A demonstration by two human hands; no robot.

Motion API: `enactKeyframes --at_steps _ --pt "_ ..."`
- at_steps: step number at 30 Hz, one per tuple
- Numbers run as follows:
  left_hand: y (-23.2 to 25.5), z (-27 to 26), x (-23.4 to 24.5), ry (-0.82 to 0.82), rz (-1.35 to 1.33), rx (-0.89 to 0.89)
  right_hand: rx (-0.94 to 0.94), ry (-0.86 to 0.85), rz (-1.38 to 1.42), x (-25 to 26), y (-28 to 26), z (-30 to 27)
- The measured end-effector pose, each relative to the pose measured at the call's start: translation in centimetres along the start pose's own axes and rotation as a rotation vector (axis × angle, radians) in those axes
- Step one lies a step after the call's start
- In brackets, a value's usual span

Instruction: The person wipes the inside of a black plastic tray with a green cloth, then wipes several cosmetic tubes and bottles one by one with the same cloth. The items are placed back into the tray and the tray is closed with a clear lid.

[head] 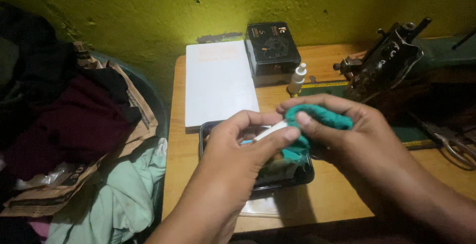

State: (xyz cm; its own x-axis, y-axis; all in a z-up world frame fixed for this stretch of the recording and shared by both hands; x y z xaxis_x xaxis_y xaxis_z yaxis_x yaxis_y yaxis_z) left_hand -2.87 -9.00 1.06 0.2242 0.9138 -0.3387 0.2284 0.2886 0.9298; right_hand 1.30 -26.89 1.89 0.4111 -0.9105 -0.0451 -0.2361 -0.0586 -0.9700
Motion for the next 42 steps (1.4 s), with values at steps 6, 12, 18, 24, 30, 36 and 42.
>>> enactKeyframes --at_steps 6,12,18,24,30,36,42 --pt "-0.3 0.2 0.3 -0.030 -0.036 -0.033 -0.207 0.189 0.019 0.9 -0.8 -0.2" --pt "1.3 -0.3 -0.1 0.197 0.518 -0.142 -0.237 0.158 0.023 -0.6 -2.3 -0.8" --pt "3.4 -1.0 -0.8 0.249 0.645 -0.207 -0.143 0.007 0.109 -1.6 -0.2 -0.3" --pt "3.3 -1.0 -0.9 0.231 0.571 -0.159 -0.242 0.118 0.156 -0.6 -0.1 -0.4" --pt "3.0 -0.9 -1.4 0.230 0.745 -0.234 -0.162 -0.064 0.158 -2.4 0.1 -0.2" --pt "2.2 -1.4 -0.1 0.203 0.471 -0.241 -0.295 0.104 0.190 -1.1 0.8 -0.4" --pt "2.1 -0.8 0.6 0.222 0.284 -0.342 -0.323 0.229 0.396 -1.5 1.4 -0.5"
Point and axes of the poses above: each hand's wrist, its own z-axis towards the middle knuckle, its own x-axis out of the back of the hand, y = z × x, the point moved 4 cm from there along z, towards the middle knuckle, and after that the axes turned 12 degrees about -y, right-handed, at the moved point
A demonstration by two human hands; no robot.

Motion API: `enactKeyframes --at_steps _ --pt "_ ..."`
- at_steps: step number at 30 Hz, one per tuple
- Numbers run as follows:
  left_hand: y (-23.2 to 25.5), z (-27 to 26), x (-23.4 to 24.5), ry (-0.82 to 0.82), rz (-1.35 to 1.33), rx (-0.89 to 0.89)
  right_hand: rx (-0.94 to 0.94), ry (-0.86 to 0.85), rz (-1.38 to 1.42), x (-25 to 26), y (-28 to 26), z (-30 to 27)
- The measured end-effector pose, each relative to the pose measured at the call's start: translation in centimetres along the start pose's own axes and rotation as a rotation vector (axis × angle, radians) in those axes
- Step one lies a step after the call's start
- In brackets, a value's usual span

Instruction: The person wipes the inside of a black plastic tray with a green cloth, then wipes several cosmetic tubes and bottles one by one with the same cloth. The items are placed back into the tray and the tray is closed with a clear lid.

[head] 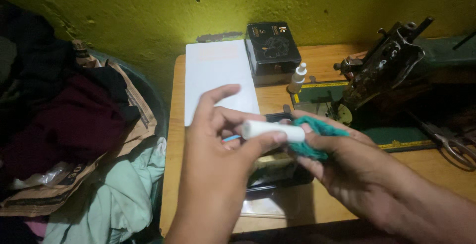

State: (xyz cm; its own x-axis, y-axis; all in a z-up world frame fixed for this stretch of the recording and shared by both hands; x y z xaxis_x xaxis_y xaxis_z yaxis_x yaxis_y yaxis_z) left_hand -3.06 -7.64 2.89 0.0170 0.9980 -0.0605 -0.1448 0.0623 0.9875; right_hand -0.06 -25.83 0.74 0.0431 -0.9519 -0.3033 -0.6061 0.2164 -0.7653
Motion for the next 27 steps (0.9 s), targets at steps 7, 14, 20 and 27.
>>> enactKeyframes --at_steps 7,14,20,27 --pt "0.9 0.1 -0.1 -0.055 -0.002 0.025 -0.070 -0.224 0.029 0.2 -0.1 0.3" --pt "3.3 -0.7 -0.6 -0.061 0.627 -0.276 0.064 -0.108 -0.181 0.4 -0.1 0.4" --pt "0.8 0.7 1.1 0.138 0.423 0.146 0.272 0.112 -0.260 -0.5 -2.6 -1.3" --pt "-1.3 1.9 3.0 0.039 0.667 0.167 0.165 0.217 -0.102 1.8 -3.0 -1.1"
Point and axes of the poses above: each hand's wrist, its own z-axis towards the middle knuckle, its own x-axis out of the back of the hand, y = z × x, the point moved 4 cm from there along z, towards the middle knuckle, and after that the axes turned 12 degrees about -y, right-handed, at the moved point
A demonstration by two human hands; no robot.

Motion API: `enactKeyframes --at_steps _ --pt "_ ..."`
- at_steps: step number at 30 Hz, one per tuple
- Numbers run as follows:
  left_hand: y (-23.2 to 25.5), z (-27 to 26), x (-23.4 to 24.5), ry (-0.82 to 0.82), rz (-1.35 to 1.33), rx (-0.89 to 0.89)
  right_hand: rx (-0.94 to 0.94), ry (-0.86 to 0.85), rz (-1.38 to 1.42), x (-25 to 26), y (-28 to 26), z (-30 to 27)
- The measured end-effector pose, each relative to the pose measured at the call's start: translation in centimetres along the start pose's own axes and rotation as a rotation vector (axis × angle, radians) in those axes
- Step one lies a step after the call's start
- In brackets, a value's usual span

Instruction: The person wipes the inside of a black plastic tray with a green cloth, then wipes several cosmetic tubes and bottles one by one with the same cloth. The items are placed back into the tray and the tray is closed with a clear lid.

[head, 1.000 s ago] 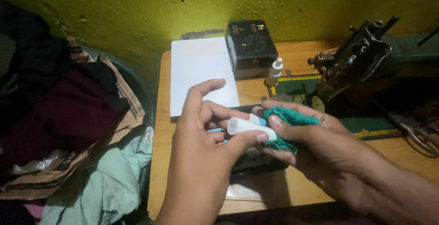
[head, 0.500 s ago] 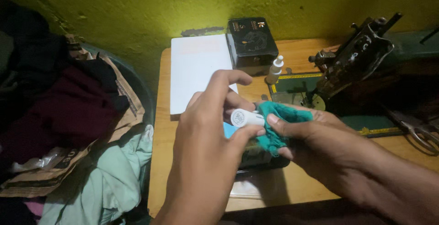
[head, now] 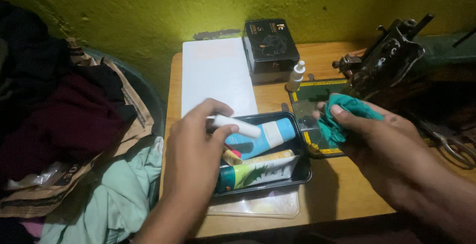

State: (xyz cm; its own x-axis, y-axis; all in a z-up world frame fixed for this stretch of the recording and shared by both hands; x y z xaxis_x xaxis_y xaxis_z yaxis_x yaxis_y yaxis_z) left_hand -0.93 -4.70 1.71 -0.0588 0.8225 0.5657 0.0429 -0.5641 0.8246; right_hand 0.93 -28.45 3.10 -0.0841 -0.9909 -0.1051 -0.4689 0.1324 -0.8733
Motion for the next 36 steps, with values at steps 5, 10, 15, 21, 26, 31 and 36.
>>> enactKeyframes --at_steps 5,10,15,21,26,31,36 --pt "-1.4 1.5 -0.5 -0.161 0.154 -0.123 -0.063 0.023 -0.034 1.5 0.2 0.5" --pt "-1.4 0.4 -0.1 -0.072 0.348 -0.369 -0.138 0.106 -0.070 2.0 -0.3 0.4" --pt "-3.9 -2.3 -1.9 -0.436 0.387 -0.221 -0.194 0.084 -0.100 2.3 -0.1 0.9" --pt "-6.0 -3.0 -4.4 -0.372 0.434 -0.433 -0.266 0.029 -0.232 2.8 0.6 3.4" --pt "-6.5 -2.9 -4.6 -0.380 0.432 -0.369 -0.176 -0.091 -0.167 2.1 -0.2 7.2" --pt "-4.1 -3.4 -3.3 -0.279 0.389 -0.401 -0.035 -0.068 -0.397 1.2 -1.7 11.0" --pt "-2.2 -2.7 -0.9 -0.036 0.459 -0.325 0.101 -0.141 -0.612 -0.1 -1.4 13.5"
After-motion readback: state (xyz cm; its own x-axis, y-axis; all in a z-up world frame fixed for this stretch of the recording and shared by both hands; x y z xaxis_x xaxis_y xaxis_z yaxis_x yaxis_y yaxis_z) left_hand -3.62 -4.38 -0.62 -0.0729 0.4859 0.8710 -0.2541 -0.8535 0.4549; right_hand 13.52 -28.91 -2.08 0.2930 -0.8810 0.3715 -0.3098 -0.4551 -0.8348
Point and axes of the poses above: each hand's wrist, its own z-axis towards the middle knuckle, its own x-axis out of the back of the hand, y = z × x, the point moved 4 cm from there along z, towards the middle knuckle, and after that the axes turned 12 degrees about -y, right-handed, at the moved point
